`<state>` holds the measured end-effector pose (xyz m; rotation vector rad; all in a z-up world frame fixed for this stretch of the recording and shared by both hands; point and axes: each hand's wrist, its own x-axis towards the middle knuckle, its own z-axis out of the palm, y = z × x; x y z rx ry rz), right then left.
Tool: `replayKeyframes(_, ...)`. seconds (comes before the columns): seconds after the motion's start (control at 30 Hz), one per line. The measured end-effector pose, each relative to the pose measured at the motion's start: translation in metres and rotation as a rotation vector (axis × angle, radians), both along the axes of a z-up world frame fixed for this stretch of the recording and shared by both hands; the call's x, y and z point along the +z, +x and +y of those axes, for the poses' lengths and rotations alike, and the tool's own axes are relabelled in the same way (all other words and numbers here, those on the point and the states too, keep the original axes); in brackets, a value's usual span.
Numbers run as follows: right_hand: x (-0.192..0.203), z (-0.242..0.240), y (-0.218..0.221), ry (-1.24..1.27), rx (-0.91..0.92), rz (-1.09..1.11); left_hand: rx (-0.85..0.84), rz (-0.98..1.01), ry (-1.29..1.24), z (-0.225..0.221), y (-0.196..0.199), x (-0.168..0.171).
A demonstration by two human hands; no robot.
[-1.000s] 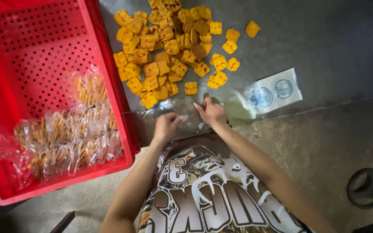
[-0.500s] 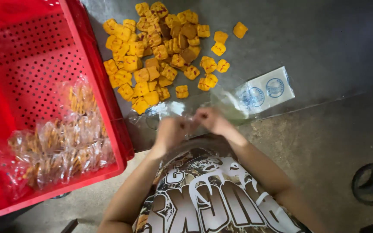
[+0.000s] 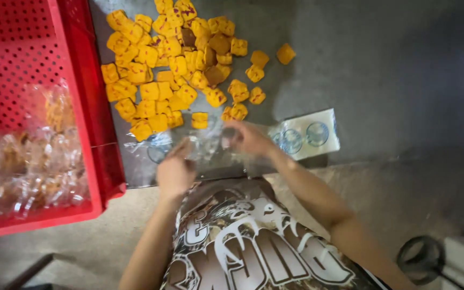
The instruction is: The person packs biscuits into plastic bags by hand and places the filled bags into a basket.
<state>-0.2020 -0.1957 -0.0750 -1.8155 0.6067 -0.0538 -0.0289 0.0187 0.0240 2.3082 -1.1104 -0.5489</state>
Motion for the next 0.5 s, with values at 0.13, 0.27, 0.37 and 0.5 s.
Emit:
replayKeyframes(0.13, -0.032, -0.118, 0.036, -0.805, -0.18, 0.061, 0.178, 0.01, -0.093, 0.02, -0.004, 0.007)
replayKeyframes(0.27, -0.053, -0.165, 0.063, -1.053, -0.194, 0.212, 0.336, 0.108, -0.095, 0.029, -0.022, 0.017)
replayKeyframes(0.37, -0.073, -0.179, 0.064, -0.805, -0.247, 0.266, 0.423, 0.138, -0.094, 0.033, -0.038, 0.018)
replayKeyframes(0.5, -0.087, -0.209, 0.04, -0.915, -0.495, 0.04, 0.485, 0.188, -0.067, 0.043, -0.046, 0.02)
